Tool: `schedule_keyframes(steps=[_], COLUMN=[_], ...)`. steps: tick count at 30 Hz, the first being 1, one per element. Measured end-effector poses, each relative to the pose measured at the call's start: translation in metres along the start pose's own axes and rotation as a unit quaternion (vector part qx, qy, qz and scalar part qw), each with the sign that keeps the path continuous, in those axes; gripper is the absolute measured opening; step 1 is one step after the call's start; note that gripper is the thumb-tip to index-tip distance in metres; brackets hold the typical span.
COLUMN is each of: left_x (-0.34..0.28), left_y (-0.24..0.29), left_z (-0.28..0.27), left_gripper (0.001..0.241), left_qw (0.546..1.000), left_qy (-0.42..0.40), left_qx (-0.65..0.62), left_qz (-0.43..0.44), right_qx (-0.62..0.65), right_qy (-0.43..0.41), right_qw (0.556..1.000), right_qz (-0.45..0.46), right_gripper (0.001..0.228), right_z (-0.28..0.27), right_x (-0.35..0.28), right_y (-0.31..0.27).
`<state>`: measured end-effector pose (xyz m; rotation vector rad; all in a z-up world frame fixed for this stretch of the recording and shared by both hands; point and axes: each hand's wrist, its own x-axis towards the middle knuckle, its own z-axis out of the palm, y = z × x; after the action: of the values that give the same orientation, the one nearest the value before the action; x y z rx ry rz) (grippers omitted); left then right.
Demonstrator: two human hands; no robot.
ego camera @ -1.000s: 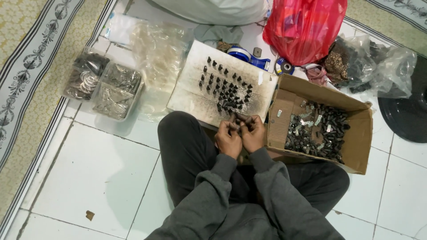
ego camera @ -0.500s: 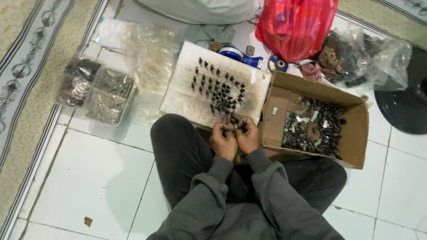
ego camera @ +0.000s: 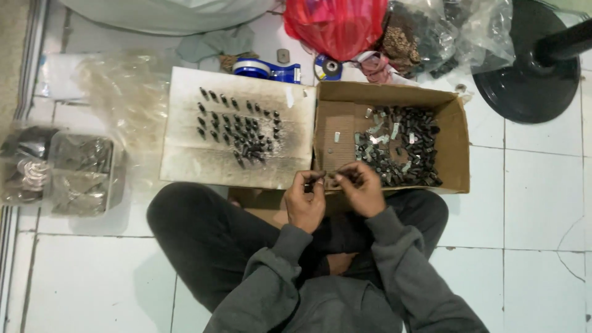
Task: Assembling small metal components by hand and placing them onto a template board while sitting on the floor.
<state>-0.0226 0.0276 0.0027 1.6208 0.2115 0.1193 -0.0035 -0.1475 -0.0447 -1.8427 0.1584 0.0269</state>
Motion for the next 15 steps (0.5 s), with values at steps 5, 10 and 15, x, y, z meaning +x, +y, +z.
schedule_keyframes(steps=[5,10,15], left_x=[0.023,0.047,0.066], left_y=[-0.003,-0.003,0.007], left_z=[0.018,0.037,0.056], left_gripper=[0.012,0.014,0.010], left_qw=[1.000,1.000,0.999], left_qy=[0.005,0.004,-0.022], left_qx=[0.017,-0.003,0.034], left_qz=[-0.008,0.023,0.017], right_qx=[-0.170,-0.320,-0.512], right_qy=[0.002,-0.115,-0.213], right_qw=[0.985,0.940,0.832], right_qz=[0.008,-0.006,-0.019], right_gripper=[0.018,0.022,0.026], right_z=[-0.067,-0.031,0.008], right_x=[0.057,0.106,0.149], right_y=[0.055,0.085,0.129])
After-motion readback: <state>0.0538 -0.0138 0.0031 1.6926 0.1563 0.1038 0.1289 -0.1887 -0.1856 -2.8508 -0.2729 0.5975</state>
